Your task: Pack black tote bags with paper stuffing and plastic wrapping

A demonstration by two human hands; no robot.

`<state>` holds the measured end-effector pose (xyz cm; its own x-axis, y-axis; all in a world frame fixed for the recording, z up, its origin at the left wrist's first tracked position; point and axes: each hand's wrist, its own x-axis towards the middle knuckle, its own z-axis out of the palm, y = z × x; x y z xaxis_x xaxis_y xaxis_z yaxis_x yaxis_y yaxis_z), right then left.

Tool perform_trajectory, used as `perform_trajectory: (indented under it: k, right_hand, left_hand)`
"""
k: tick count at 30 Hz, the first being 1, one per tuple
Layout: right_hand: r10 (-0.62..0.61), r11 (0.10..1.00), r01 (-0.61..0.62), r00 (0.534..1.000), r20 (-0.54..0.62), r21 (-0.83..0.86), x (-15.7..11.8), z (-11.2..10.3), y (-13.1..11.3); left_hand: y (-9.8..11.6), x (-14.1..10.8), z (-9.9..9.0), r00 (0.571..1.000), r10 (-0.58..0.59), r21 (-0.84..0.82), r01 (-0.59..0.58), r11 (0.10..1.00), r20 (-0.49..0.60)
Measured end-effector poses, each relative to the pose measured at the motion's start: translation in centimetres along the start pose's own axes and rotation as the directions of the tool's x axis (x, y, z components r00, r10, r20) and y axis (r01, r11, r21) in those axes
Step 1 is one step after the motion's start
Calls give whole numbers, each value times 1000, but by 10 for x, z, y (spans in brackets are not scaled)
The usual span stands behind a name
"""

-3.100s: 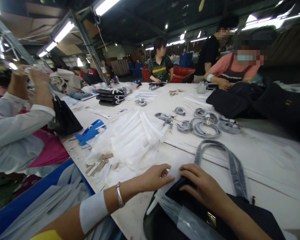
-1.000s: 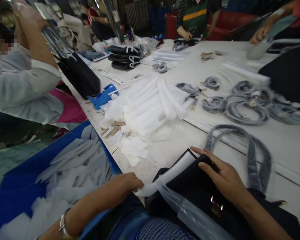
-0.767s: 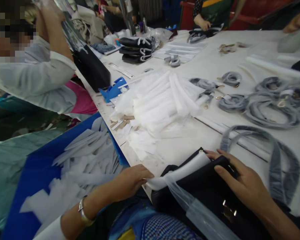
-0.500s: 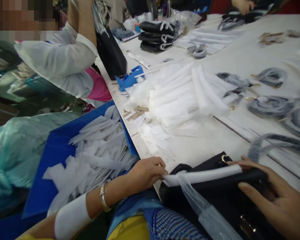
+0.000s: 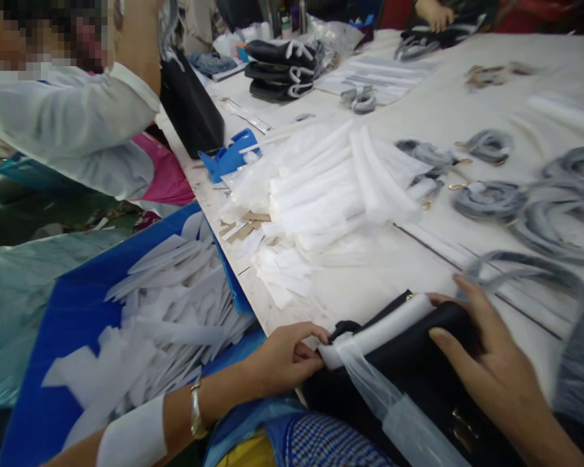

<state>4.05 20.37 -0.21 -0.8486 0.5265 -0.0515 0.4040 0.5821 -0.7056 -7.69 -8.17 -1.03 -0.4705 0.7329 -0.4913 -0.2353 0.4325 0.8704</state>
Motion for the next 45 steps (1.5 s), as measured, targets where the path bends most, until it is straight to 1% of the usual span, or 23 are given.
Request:
perform_trajectory:
  k: [1,3,6,7,9,11,12,13,14,16,18,20,22,24,26,28,30,32,34,36,39,42,45]
  right_hand:
    - [-7,1000,7,999,39,-14,4,3,0]
    - [-29,999,32,992,122,-27,13,9,1]
    - [-72,997,72,985,158,2,22,14,1]
    - [-83,997,82,985,151,11,23,16,1]
    - [-99,995,97,988,119,27,24,22,-1]
    - [-116,993,114,991,69,39,24,30,-3]
    - [-133,990,131,990,42,41,24,34,-4]
    - [-157,987,156,987,17,36,24,36,-6]
    - [-184,983,184,983,-9,19,23,36,-9]
    - [-241,969,236,968,-64,-70,16,25,-16]
    - [-291,939,267,953,-88,-217,-5,2,-23]
    - [-316,895,270,945,-80,-355,-44,-24,-25]
    - [-295,863,228,952,-84,-450,-94,-39,-18]
    - [-226,845,128,965,-131,-519,-144,-39,-2]
    - [-156,823,6,964,-216,-567,-182,-26,18]
    - [-107,813,-59,963,-249,-579,-203,-13,34]
    - [-79,823,-59,973,-218,-565,-211,-6,41]
    - [-67,846,-33,984,-167,-532,-212,-7,39]
    - [-56,871,-12,991,-124,-490,-212,-15,33]
    - [-36,895,-22,992,-121,-446,-209,-25,24]
    - [-48,919,-35,979,-199,-392,-185,-45,11]
    - [-58,939,-55,949,-311,-341,-135,-67,6]
    - [26,933,-151,934,-357,-327,-77,-78,13]
  left_hand:
    - [3,0,-2,1000,2,102,-1,995,-9]
    - [9,0,-7,998,59,306,-54,950,-7]
    - [21,-2,-15,974,215,543,-219,811,72]
    - [25,-3,-17,961,268,600,-258,758,75]
    - [33,-5,-16,923,384,676,-276,683,-11]
    - [37,-4,-7,858,493,694,-268,668,-144]
    - [38,-1,0,828,535,693,-286,661,-168]
    - [38,3,8,811,568,698,-326,638,-140]
    - [36,7,17,798,598,710,-382,591,-69]
    - [29,18,32,768,630,746,-486,456,115]
    - [22,28,40,755,617,775,-520,358,221]
    - [16,35,42,765,603,804,-498,326,229]
    - [13,39,40,766,606,821,-477,313,214]
    - [11,40,40,755,624,829,-471,303,201]
    - [7,36,41,748,637,837,-461,296,186]
    - [-1,29,42,741,647,847,-449,284,176]
    - [-10,21,41,735,657,859,-437,267,170]
    - [-17,14,35,737,652,866,-431,254,176]
    - [-13,11,27,737,643,864,-446,233,208]
    - [4,12,19,720,643,850,-488,201,261]
    - [55,25,18,695,636,798,-568,200,336]
    - [113,53,35,692,583,719,-649,247,424]
    - [154,100,64,702,529,715,-660,232,476]
